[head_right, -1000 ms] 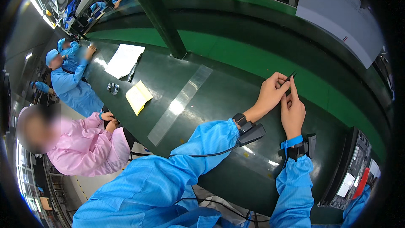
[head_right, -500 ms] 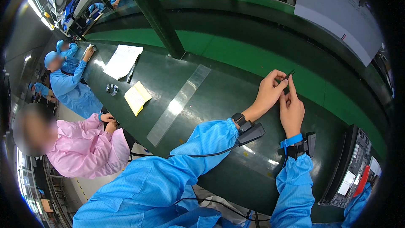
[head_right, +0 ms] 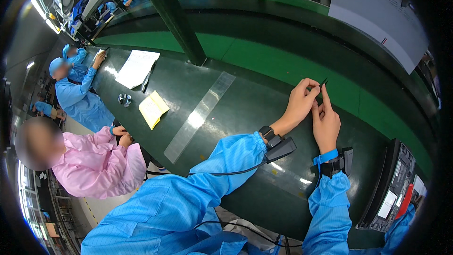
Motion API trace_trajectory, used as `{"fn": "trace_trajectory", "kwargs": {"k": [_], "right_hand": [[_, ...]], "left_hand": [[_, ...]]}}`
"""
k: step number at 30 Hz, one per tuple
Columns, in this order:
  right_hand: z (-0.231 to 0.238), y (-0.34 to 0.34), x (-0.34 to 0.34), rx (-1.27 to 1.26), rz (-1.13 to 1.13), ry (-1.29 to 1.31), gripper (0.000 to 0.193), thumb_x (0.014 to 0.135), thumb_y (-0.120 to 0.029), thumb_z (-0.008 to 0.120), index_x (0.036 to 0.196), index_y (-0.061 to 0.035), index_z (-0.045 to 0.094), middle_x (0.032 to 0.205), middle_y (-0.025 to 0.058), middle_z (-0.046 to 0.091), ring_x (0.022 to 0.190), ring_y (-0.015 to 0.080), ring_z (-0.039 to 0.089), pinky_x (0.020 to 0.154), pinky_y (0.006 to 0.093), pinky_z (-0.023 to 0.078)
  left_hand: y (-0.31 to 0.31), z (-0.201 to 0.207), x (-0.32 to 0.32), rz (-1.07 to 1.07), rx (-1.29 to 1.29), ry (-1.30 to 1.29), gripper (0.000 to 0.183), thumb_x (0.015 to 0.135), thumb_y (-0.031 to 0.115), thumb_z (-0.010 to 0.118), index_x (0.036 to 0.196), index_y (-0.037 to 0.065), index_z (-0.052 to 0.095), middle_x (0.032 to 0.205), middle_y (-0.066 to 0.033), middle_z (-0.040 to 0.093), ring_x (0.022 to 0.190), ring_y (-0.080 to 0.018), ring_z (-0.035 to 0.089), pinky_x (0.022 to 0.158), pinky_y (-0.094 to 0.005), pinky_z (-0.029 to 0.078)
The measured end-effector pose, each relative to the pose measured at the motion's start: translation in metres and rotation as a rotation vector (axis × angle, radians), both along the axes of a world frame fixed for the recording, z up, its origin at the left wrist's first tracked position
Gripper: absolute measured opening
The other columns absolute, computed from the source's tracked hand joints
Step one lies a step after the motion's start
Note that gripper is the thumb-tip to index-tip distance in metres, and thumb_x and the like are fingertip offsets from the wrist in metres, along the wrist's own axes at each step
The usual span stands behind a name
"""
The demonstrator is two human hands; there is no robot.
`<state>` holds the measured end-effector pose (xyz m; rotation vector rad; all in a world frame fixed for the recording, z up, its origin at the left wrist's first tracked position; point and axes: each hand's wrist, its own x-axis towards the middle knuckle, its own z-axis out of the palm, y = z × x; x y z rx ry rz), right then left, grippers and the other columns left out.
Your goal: Manipulating and assembling small electronic components on a production line.
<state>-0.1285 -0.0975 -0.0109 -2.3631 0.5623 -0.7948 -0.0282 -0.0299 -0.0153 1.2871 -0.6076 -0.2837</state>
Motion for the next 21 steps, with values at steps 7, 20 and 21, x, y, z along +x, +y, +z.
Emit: {"fn": "trace_trajectory", "kwargs": {"k": [7, 20, 21], "right_hand": [[0.0016, 0.0028, 0.0009, 0.032, -0.003, 0.009, 0.063, 0.095, -0.015, 0.062, 0.153, -0.0194, 0.039, 0.058, 0.0073, 0.051, 0.051, 0.0193, 0.051, 0.056, 0.033, 0.043], [-0.0002, 0.0014, 0.0006, 0.012, -0.015, 0.022, 0.063, 0.094, -0.014, 0.06, 0.153, -0.0155, 0.037, 0.065, 0.0112, 0.058, 0.058, 0.0265, 0.059, 0.061, 0.0377, 0.047], [-0.0003, 0.0001, 0.0005, 0.011, -0.016, 0.022, 0.063, 0.094, -0.014, 0.06, 0.153, -0.0155, 0.037, 0.065, 0.0112, 0.058, 0.058, 0.0265, 0.059, 0.061, 0.0377, 0.047]], "left_hand": [[0.0004, -0.0018, 0.0018, -0.166, -0.11, 0.187, 0.021, 0.098, 0.015, 0.055, 0.11, -0.001, 0.063, 0.093, -0.0057, 0.066, 0.068, -0.0095, 0.059, 0.06, -0.0254, 0.048], [0.0018, 0.0002, 0.0, -0.164, -0.065, 0.068, 0.029, 0.092, 0.007, 0.059, 0.12, -0.003, 0.062, 0.078, -0.0069, 0.067, 0.065, -0.0095, 0.062, 0.057, -0.0248, 0.049], [0.0013, 0.0008, -0.0004, -0.172, -0.062, 0.084, 0.03, 0.092, 0.007, 0.059, 0.121, -0.002, 0.062, 0.076, -0.0067, 0.066, 0.064, -0.0098, 0.062, 0.057, -0.0251, 0.048]]}}
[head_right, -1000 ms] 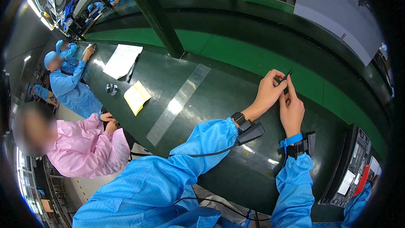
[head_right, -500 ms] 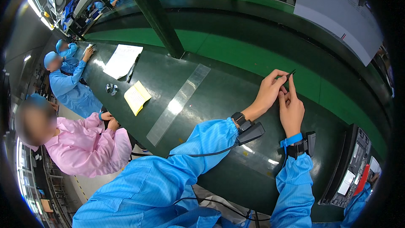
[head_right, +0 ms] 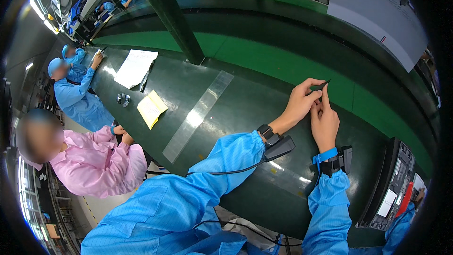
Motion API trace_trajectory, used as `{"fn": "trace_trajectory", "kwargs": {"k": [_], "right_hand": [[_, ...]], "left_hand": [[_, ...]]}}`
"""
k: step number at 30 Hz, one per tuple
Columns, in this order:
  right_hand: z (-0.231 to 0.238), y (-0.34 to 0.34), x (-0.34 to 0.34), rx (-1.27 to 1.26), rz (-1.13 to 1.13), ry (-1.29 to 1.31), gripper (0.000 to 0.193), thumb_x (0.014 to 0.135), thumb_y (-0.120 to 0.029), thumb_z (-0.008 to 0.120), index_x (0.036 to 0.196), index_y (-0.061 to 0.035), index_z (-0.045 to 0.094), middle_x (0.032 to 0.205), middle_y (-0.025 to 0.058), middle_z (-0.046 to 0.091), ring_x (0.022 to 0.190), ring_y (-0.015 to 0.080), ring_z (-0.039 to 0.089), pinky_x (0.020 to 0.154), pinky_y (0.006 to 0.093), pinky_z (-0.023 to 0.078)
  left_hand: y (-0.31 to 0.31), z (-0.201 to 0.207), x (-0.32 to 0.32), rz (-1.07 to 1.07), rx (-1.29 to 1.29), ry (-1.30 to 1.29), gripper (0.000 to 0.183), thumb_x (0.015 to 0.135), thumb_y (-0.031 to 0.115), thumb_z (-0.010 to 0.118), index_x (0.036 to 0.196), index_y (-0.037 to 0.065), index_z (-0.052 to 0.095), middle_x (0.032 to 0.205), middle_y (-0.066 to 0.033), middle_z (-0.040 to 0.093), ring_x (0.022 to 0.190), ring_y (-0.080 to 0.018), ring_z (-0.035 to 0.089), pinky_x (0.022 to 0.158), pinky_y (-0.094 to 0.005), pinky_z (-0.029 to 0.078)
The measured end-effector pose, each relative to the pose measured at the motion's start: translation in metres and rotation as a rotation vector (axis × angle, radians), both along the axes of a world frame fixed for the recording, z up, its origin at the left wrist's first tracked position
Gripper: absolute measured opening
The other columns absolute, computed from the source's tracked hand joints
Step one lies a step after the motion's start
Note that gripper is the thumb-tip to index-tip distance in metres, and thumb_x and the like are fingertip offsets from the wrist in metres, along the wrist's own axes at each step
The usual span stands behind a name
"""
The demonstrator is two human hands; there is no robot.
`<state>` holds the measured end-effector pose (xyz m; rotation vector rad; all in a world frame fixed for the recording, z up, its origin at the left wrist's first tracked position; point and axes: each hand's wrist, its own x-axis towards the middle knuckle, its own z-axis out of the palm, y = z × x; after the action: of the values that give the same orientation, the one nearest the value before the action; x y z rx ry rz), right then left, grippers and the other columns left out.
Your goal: Manipulating and assembling small electronic components on a production line.
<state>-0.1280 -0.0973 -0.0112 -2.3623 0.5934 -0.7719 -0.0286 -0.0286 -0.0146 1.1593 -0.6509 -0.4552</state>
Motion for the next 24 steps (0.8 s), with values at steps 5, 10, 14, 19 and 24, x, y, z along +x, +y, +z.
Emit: {"fn": "trace_trajectory", "kwargs": {"k": [5, 10, 14, 19, 24], "right_hand": [[0.001, -0.002, -0.001, 0.014, -0.011, 0.045, 0.06, 0.093, -0.013, 0.06, 0.15, -0.0129, 0.043, 0.067, 0.0115, 0.06, 0.059, 0.0252, 0.061, 0.061, 0.0364, 0.047], [-0.008, -0.005, -0.001, 0.028, 0.003, -0.031, 0.06, 0.092, -0.011, 0.06, 0.15, -0.0135, 0.043, 0.069, 0.0116, 0.06, 0.058, 0.0246, 0.06, 0.061, 0.0357, 0.047], [0.001, -0.003, -0.001, 0.042, 0.009, -0.003, 0.061, 0.092, -0.01, 0.06, 0.15, -0.0147, 0.044, 0.069, 0.0112, 0.06, 0.06, 0.024, 0.06, 0.062, 0.0351, 0.047], [-0.001, -0.001, 0.0, 0.041, 0.018, -0.01, 0.059, 0.091, -0.01, 0.06, 0.148, -0.0146, 0.046, 0.071, 0.0115, 0.061, 0.062, 0.0253, 0.061, 0.064, 0.0355, 0.048], [-0.006, -0.008, -0.003, 0.024, 0.001, 0.008, 0.055, 0.091, -0.012, 0.06, 0.146, -0.0137, 0.05, 0.074, 0.013, 0.063, 0.066, 0.0279, 0.063, 0.066, 0.0374, 0.049]], "left_hand": [[0.0, 0.002, -0.002, 0.011, 0.03, -0.023, 0.032, 0.092, 0.01, 0.059, 0.122, -0.001, 0.063, 0.082, -0.0106, 0.069, 0.069, -0.0105, 0.063, 0.062, -0.0256, 0.049], [0.003, 0.005, -0.004, 0.082, 0.149, -0.204, 0.036, 0.09, 0.014, 0.062, 0.122, -0.001, 0.062, 0.103, -0.0159, 0.072, 0.08, -0.0176, 0.067, 0.069, -0.0308, 0.051], [-0.003, -0.004, -0.003, 0.162, 0.092, -0.293, 0.039, 0.087, 0.015, 0.064, 0.123, 0.0, 0.062, 0.114, -0.0164, 0.071, 0.082, -0.024, 0.065, 0.077, -0.0348, 0.051], [0.0, -0.005, -0.003, 0.171, 0.106, -0.244, 0.043, 0.087, 0.015, 0.063, 0.127, 0.0, 0.06, 0.121, -0.0177, 0.068, 0.08, -0.0254, 0.063, 0.081, -0.0355, 0.05], [-0.003, -0.004, -0.005, 0.136, 0.119, -0.247, 0.046, 0.086, 0.013, 0.061, 0.13, -0.001, 0.057, 0.122, -0.0191, 0.067, 0.098, -0.0316, 0.068, 0.085, -0.038, 0.052]]}}
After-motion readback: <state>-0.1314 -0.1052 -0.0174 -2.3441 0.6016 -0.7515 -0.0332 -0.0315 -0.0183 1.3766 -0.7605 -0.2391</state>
